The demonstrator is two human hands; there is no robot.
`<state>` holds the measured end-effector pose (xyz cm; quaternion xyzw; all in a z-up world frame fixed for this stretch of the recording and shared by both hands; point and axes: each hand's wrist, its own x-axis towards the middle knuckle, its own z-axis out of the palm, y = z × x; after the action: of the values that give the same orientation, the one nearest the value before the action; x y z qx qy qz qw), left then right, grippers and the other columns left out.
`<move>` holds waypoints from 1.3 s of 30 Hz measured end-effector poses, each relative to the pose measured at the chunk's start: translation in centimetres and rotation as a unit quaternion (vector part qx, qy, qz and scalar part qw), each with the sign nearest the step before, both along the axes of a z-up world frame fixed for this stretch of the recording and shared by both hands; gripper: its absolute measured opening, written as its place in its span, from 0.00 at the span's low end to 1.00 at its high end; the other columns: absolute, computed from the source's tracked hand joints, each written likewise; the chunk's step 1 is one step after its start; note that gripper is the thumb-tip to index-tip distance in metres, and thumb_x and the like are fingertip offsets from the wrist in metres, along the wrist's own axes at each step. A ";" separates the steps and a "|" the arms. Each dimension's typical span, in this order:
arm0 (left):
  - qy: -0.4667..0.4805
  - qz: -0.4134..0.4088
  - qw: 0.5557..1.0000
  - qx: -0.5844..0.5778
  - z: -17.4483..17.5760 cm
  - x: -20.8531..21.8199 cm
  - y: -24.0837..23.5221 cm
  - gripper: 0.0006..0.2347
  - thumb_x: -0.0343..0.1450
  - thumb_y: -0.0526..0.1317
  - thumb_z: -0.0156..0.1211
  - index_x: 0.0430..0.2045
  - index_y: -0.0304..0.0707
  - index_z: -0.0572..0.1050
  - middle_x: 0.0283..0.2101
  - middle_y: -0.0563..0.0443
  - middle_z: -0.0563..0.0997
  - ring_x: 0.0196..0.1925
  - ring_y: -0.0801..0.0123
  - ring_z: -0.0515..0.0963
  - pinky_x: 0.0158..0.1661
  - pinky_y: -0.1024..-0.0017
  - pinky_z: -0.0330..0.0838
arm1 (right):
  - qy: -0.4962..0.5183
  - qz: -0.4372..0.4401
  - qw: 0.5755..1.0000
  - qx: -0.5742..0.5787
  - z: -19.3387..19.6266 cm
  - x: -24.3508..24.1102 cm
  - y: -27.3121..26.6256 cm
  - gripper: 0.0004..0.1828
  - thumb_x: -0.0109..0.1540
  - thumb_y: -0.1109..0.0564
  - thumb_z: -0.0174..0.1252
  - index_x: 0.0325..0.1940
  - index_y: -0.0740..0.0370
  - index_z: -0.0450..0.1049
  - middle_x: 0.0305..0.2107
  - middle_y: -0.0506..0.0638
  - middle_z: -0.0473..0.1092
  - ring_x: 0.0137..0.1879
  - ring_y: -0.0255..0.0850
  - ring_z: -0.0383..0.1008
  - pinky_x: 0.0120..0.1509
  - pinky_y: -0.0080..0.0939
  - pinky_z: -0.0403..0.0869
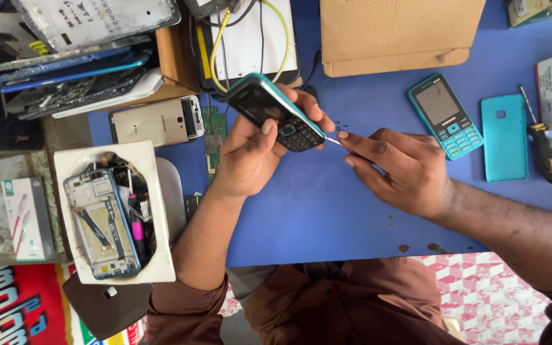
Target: The person disassembles a teal feature phone using a screwdriver, removes the back cover and keypad, and manipulates internal components. The person then reassembles the phone by reattaching the keypad and back cover.
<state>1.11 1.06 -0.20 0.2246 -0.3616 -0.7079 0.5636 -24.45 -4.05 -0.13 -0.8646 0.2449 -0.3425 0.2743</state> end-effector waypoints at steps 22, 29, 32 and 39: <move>-0.062 0.119 0.991 -0.020 -0.8 -1.7 0.1 0.22 0.76 0.36 0.70 0.58 0.47 0.61 0.51 0.44 0.73 0.49 0.50 0.84 0.51 0.55 0.85 | -0.014 0.030 0.995 -0.089 0.8 -0.2 -0.6 0.18 0.55 0.69 0.71 0.49 0.65 0.80 0.28 0.48 0.67 0.28 0.35 0.69 0.29 0.38 0.72; -0.063 0.082 0.994 -0.017 -0.2 -1.2 0.4 0.20 0.77 0.36 0.68 0.57 0.45 0.60 0.48 0.41 0.77 0.51 0.49 0.85 0.52 0.54 0.85 | -0.011 0.049 0.988 -0.146 0.7 -0.1 -0.9 0.19 0.54 0.67 0.69 0.50 0.65 0.81 0.29 0.48 0.67 0.30 0.36 0.70 0.35 0.40 0.76; -0.055 0.072 0.996 -0.005 -0.1 -1.1 0.3 0.21 0.76 0.37 0.68 0.57 0.44 0.59 0.47 0.41 0.77 0.52 0.47 0.85 0.52 0.53 0.85 | -0.004 0.053 0.985 -0.162 0.6 -0.3 -0.9 0.19 0.54 0.66 0.69 0.49 0.63 0.82 0.28 0.48 0.67 0.28 0.36 0.69 0.34 0.40 0.76; -0.050 0.071 0.996 -0.012 0.0 -1.5 0.3 0.23 0.77 0.38 0.68 0.59 0.45 0.58 0.49 0.42 0.76 0.57 0.46 0.83 0.60 0.49 0.81 | -0.033 0.033 0.993 -0.108 -0.2 -0.2 -0.5 0.17 0.58 0.66 0.72 0.49 0.62 0.79 0.29 0.47 0.67 0.29 0.35 0.70 0.31 0.39 0.73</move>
<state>-0.35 1.34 -0.19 0.2779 -0.3806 -0.6500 0.5962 -24.64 -4.58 -0.36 -0.8850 0.1688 -0.3863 0.1978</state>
